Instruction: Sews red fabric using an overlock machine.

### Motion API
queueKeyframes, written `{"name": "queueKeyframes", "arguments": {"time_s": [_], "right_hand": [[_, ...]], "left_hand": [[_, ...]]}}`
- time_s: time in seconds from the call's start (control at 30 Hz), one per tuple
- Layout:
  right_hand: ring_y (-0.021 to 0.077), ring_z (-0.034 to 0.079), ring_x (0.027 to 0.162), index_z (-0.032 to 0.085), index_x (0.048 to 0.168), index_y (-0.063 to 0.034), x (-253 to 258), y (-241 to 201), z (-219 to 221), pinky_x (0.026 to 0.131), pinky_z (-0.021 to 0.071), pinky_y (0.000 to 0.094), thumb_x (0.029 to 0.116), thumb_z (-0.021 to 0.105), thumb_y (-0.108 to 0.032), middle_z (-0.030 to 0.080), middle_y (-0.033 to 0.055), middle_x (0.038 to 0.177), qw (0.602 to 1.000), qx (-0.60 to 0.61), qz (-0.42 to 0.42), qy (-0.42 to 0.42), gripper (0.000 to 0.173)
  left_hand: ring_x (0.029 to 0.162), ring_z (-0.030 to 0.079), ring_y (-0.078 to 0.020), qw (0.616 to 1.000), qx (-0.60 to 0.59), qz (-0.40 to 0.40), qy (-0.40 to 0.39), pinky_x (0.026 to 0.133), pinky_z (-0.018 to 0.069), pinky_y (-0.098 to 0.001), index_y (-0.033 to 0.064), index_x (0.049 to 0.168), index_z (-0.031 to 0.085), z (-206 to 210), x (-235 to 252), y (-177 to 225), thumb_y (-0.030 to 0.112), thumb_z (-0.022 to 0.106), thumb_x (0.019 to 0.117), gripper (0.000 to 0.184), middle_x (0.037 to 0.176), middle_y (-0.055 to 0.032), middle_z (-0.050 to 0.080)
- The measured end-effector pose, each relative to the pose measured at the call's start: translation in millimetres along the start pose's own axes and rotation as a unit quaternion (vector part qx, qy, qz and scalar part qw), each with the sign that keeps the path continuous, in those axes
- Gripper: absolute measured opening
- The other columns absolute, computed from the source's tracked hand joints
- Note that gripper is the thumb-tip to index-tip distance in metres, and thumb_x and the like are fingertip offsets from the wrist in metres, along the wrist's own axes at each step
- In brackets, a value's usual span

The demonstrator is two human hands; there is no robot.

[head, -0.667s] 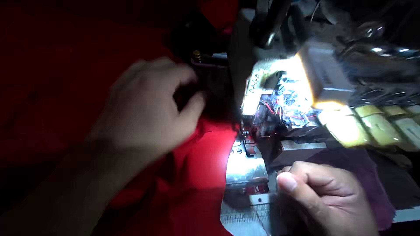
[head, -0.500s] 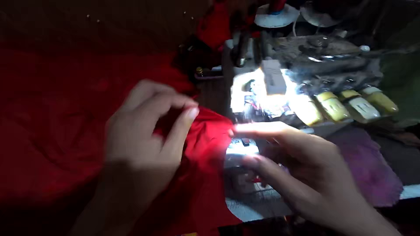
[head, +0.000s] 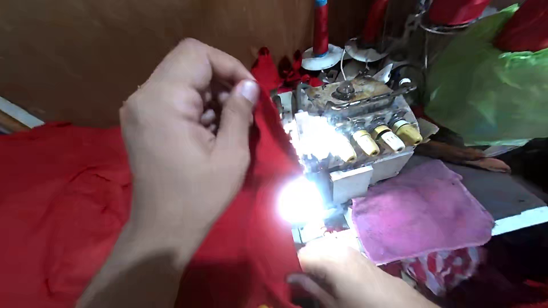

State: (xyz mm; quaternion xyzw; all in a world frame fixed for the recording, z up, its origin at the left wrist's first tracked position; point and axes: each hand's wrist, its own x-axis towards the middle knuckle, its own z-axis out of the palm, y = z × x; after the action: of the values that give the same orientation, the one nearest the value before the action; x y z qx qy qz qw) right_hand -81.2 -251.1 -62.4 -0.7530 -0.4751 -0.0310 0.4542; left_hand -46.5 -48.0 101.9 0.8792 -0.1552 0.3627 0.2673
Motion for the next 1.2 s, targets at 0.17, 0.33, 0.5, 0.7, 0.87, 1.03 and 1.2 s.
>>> {"name": "queueKeyframes", "arguments": {"time_s": [0.17,0.33,0.5,0.7,0.87,1.03,1.2], "right_hand": [[0.001,0.069,0.08,0.074,0.096,-0.0064,7.5,24.9,0.5,0.072,0.0591,0.0217,0.1002,0.067,-0.021,0.074,0.0,0.086,0.978,0.161,0.08,0.11,0.017],[0.0011,0.062,0.065,0.069,0.086,-0.0047,-13.3,34.2,0.0,0.059,0.0536,0.0198,0.1,0.067,-0.017,0.067,-0.0016,0.073,0.944,0.256,0.165,0.127,0.019],[0.0037,0.065,0.076,0.07,0.097,-0.0052,-12.0,26.5,-0.4,0.068,0.0569,0.0204,0.103,0.061,-0.016,0.069,-0.001,0.086,0.926,0.282,0.165,0.188,0.015],[0.0097,0.059,0.064,0.061,0.102,-0.0123,-17.9,11.1,12.8,0.058,0.051,0.0251,0.109,0.048,-0.023,0.059,0.0013,0.073,0.909,0.312,0.225,0.164,0.019],[0.0148,0.069,0.086,0.061,0.111,-0.0065,-37.3,-14.6,38.5,0.077,0.0605,0.0346,0.1131,0.034,-0.032,0.067,0.006,0.092,0.846,0.43,0.269,0.163,0.037],[0.019,0.075,0.079,0.065,0.108,-0.0005,-56.6,-29.1,54.6,0.075,0.0661,0.0359,0.1002,0.065,-0.012,0.074,0.0064,0.089,0.847,0.421,0.271,0.179,0.014],[0.0146,0.073,0.072,0.068,0.104,-0.0023,-77.4,-30.0,40.7,0.067,0.0646,0.0312,0.0939,0.075,-0.014,0.074,0.0039,0.084,0.867,0.386,0.257,0.183,0.017]], "left_hand": [[0.091,0.071,-0.0274,0.97,0.138,-0.102,-0.173,0.076,0.0588,-0.0532,0.0059,0.116,0.066,58.2,-49.8,-34.3,0.033,0.053,0.1028,0.033,0.099,-0.0113,0.071],[0.126,0.059,-0.0339,0.952,0.191,-0.129,-0.202,0.094,0.0482,-0.0625,0.0099,0.135,0.063,96.3,-34.2,-61.8,0.031,0.06,0.088,0.051,0.137,-0.0142,0.062],[0.12,0.062,-0.0271,0.977,0.134,0.002,-0.164,0.098,0.0497,-0.0524,0.008,0.117,0.07,54.7,-50.9,-48.6,0.023,0.054,0.1005,0.027,0.126,-0.0105,0.066],[0.128,0.06,-0.0218,0.959,0.063,0.179,-0.211,0.107,0.0482,-0.0438,0.0152,0.104,0.078,9.9,-100.1,-20.8,0.022,0.059,0.1018,0.02,0.131,-0.0053,0.069],[0.091,0.067,-0.0186,0.949,0.117,0.102,-0.273,0.082,0.0537,-0.0451,0.0129,0.101,0.069,18.0,-64.4,-22.6,0.028,0.058,0.0967,0.02,0.093,-0.0012,0.069],[0.094,0.064,-0.0072,0.952,0.06,0.064,-0.292,0.081,0.0543,-0.0349,0.0194,0.098,0.072,18.4,-58.6,-25.1,0.032,0.065,0.0938,0.015,0.097,0.0077,0.066],[0.086,0.064,0.0009,0.96,-0.063,0.076,-0.261,0.074,0.0563,-0.0181,0.0205,0.103,0.07,-0.4,-53.1,13.4,0.03,0.064,0.0981,0.013,0.095,0.0129,0.066]]}}
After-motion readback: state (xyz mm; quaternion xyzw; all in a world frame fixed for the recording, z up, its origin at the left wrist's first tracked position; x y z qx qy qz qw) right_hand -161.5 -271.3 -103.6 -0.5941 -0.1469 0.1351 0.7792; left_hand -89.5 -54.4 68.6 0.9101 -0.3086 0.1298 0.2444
